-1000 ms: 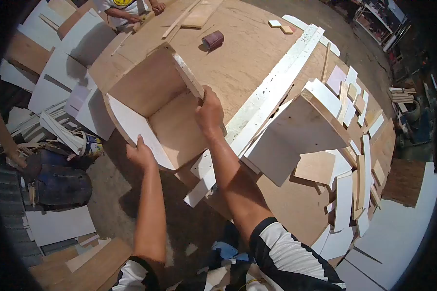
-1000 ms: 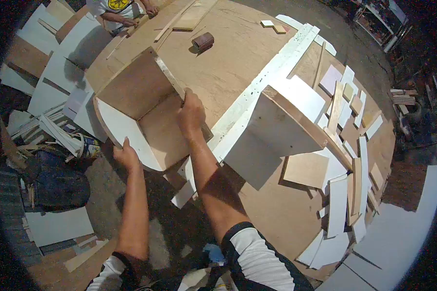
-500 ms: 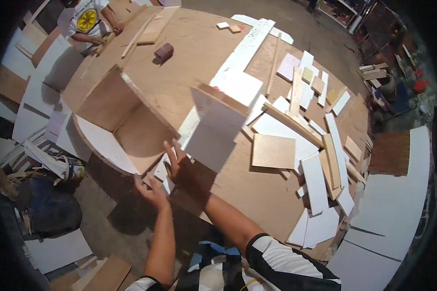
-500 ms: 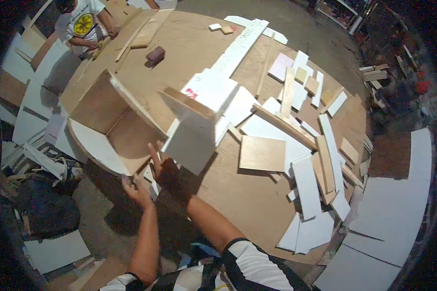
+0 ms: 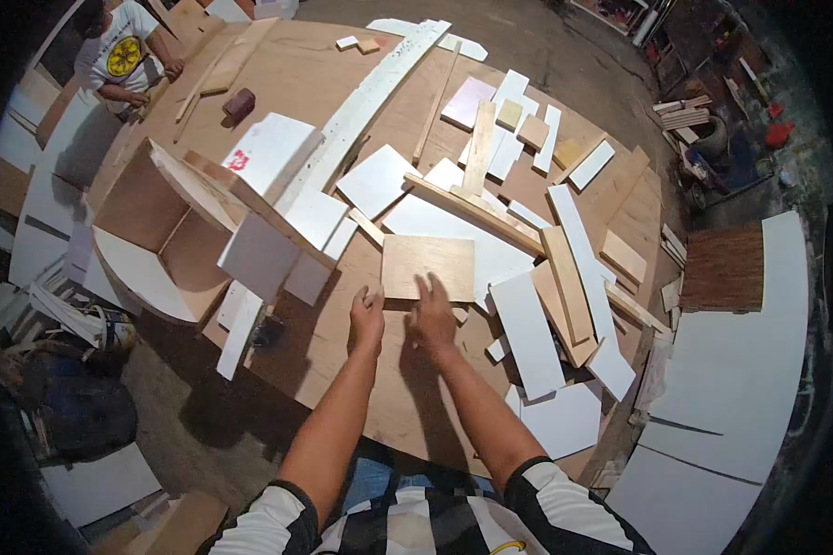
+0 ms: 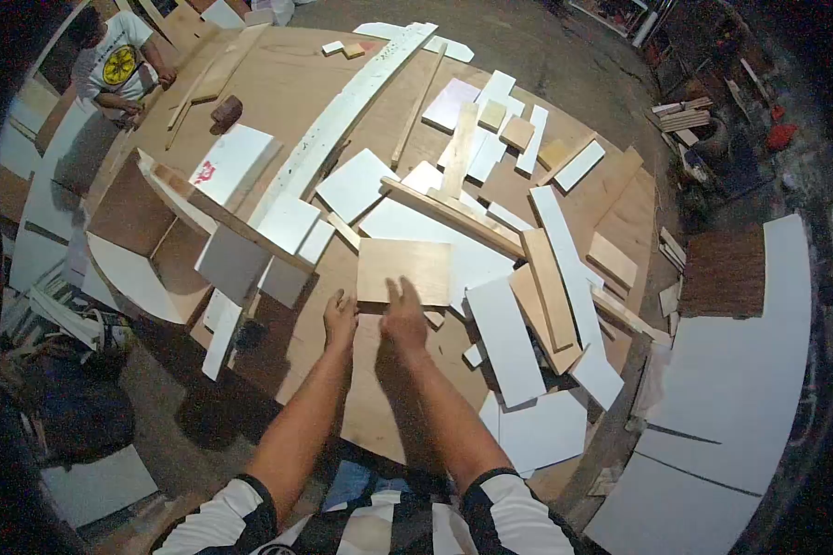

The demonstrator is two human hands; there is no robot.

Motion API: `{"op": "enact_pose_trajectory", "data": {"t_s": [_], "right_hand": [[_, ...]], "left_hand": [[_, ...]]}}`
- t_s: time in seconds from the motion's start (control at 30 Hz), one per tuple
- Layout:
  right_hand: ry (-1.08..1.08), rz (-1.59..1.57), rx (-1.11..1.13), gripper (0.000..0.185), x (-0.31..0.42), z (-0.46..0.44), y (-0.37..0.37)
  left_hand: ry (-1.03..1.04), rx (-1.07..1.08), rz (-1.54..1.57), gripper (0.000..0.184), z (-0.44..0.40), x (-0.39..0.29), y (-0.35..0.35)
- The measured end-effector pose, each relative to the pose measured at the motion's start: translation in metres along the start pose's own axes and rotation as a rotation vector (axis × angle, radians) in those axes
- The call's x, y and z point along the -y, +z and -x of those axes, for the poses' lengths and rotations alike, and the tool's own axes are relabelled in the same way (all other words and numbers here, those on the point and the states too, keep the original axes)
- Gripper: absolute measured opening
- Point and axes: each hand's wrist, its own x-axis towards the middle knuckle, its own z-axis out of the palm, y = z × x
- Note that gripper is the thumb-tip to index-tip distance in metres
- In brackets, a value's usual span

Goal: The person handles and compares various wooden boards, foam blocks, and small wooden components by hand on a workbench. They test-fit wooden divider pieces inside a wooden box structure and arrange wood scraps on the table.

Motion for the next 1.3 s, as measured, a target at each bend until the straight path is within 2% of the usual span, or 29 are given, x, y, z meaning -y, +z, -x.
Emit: {"op": "enact_pose_trajectory", "data": {"t_s": [0.03, 0.1, 0.13, 0.23, 0.3, 0.37, 0.43, 0.5, 0.57, 0.67, 0.7, 0.77, 0.9, 0.97, 1.0, 1.07, 1.1, 1.17, 1.23, 1.3], "right_hand": [[0.038, 0.003, -0.036, 0.055, -0.02, -0.001, -0.004], [0.042, -0.007, -0.058, 0.055, -0.061, 0.003, -0.01], [0.063, 0.007, -0.077, 0.054, -0.075, 0.005, -0.015], [0.046, 0.049, -0.053, 0.052, -0.089, 0.013, -0.042], [-0.043, 0.131, 0.052, 0.053, -0.093, 0.014, -0.049], [-0.088, 0.133, 0.034, 0.054, -0.104, 0.009, -0.043], [-0.132, 0.137, 0.013, 0.055, -0.112, 0.004, -0.041], [-0.23, 0.441, 0.122, 0.058, -0.117, 0.001, -0.042], [-0.255, 0.527, 0.147, 0.061, -0.118, -0.005, -0.048], [-0.301, 0.564, 0.153, 0.064, -0.129, -0.013, -0.053], [-0.303, 0.522, 0.174, 0.062, -0.13, -0.015, -0.058], [-0.306, 0.479, 0.198, 0.06, -0.137, -0.014, -0.056], [-0.468, 0.658, 0.172, 0.061, -0.149, -0.015, -0.042], [-0.529, 0.727, 0.197, 0.063, -0.151, -0.015, -0.038], [-0.578, 0.77, 0.22, 0.064, -0.155, -0.015, -0.032], [-0.667, 0.762, 0.222, 0.065, -0.15, -0.015, -0.038], [-0.667, 0.766, 0.223, 0.065, -0.147, -0.015, -0.038], [-0.696, 0.813, 0.273, 0.073, -0.143, -0.015, -0.038], [-0.731, 0.792, 0.207, 0.071, -0.144, -0.017, -0.031], [-0.743, 0.839, 0.177, 0.061, -0.143, -0.019, -0.027]], "left_hand": [[-0.003, -0.003, -0.002, 0.056, 0.002, -0.017, 0.01], [-0.216, -0.035, 0.148, 0.052, 0.019, -0.06, 0.025], [-0.26, 0.0, 0.086, 0.047, 0.01, -0.053, 0.028], [-0.211, -0.021, 0.167, 0.041, -0.004, -0.016, 0.027], [-0.178, -0.059, 0.236, 0.042, -0.003, 0.007, 0.017], [-0.148, -0.104, 0.304, 0.042, 0.016, 0.019, 0.001], [-0.19, -0.196, 0.345, 0.054, 0.043, 0.02, -0.015], [-0.188, -0.27, 0.365, 0.054, 0.06, 0.042, -0.032], [-0.186, -0.333, 0.386, 0.054, 0.076, 0.053, -0.044], [-0.192, -0.427, 0.133, 0.048, 0.104, 0.047, -0.054], [-0.194, -0.427, 0.133, 0.048, 0.112, 0.036, -0.052], [-0.232, -0.511, -0.261, 0.045, 0.128, 0.01, -0.049], [-0.187, -0.459, -0.274, 0.043, 0.125, 0.025, -0.055], [-0.16, -0.606, -0.607, 0.039, 0.119, 0.046, -0.054], [-0.157, -0.604, -0.606, 0.039, 0.12, 0.043, -0.051], [0.038, -0.729, -0.669, 0.035, 0.13, 0.025, -0.039], [0.038, -0.725, -0.665, 0.035, 0.137, 0.01, -0.029], [0.095, -0.483, -0.451, 0.034, 0.143, -0.02, 0.0], [0.297, -0.258, -0.063, 0.033, 0.12, -0.004, 0.037], [0.131, -0.083, 0.237, 0.035, 0.101, -0.012, 0.073]]}}
